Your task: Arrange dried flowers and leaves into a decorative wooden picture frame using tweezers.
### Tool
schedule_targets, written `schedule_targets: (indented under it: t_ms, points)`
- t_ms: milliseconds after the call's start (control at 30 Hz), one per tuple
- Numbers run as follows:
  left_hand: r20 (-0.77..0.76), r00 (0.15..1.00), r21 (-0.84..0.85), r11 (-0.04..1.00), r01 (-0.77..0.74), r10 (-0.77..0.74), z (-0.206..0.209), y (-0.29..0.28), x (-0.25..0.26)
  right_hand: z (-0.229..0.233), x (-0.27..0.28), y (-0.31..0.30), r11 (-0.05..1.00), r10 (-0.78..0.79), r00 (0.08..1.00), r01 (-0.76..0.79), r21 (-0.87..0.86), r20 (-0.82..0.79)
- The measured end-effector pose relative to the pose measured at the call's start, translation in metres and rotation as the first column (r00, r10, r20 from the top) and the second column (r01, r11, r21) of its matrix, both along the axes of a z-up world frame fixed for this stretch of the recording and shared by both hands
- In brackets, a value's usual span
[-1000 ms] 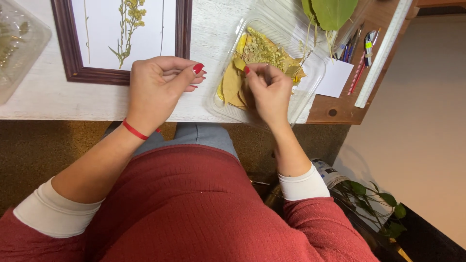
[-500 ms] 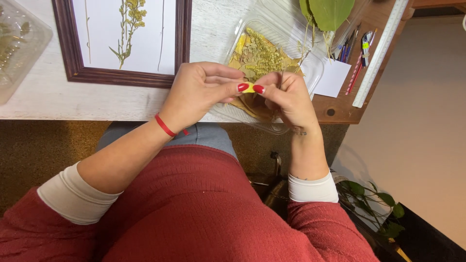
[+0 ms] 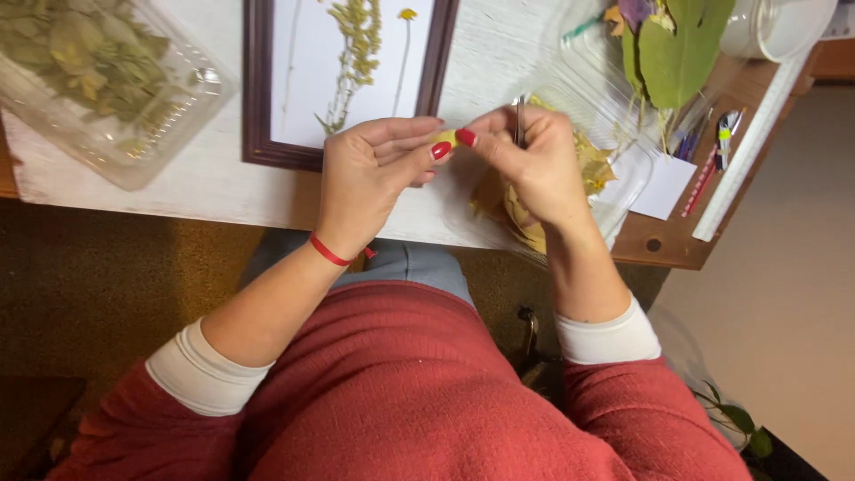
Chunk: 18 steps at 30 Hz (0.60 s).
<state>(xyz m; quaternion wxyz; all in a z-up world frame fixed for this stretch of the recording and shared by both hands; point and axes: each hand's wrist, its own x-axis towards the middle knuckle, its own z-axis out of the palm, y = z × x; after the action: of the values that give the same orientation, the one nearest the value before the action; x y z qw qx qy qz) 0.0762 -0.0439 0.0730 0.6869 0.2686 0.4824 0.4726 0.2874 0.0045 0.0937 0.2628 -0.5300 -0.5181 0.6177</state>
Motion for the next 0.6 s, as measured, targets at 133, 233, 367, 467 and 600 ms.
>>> schedule_targets:
  t_ms: [133,233,367,467,600]
  points:
    - [0.041,0.997,0.018,0.997,-0.073,0.072,-0.009,-0.002,-0.025,-0.02,-0.008,0.053,0.996,0.094,0.995,-0.094,-0.001,0.028]
    - [0.038,0.994,-0.042,0.994,-0.104,0.106,-0.019,-0.009,-0.042,-0.034,-0.014,0.096,0.982,0.116,0.987,-0.131,0.138,0.113]
    - [-0.025,0.996,-0.036,0.995,-0.092,0.091,-0.024,-0.015,-0.059,-0.049,-0.026,0.134,0.967,0.179,0.978,-0.195,0.163,0.107]
    - [-0.042,0.996,-0.05,0.995,-0.087,0.085,-0.027,-0.018,-0.067,-0.056,-0.032,0.148,0.965,0.199,0.971,-0.218,0.148,0.13]
    - [-0.075,0.995,-0.083,0.994,-0.066,0.06,-0.025,-0.02,-0.074,-0.053,-0.04,0.154,0.949,0.257,0.938,-0.29,0.126,0.231]
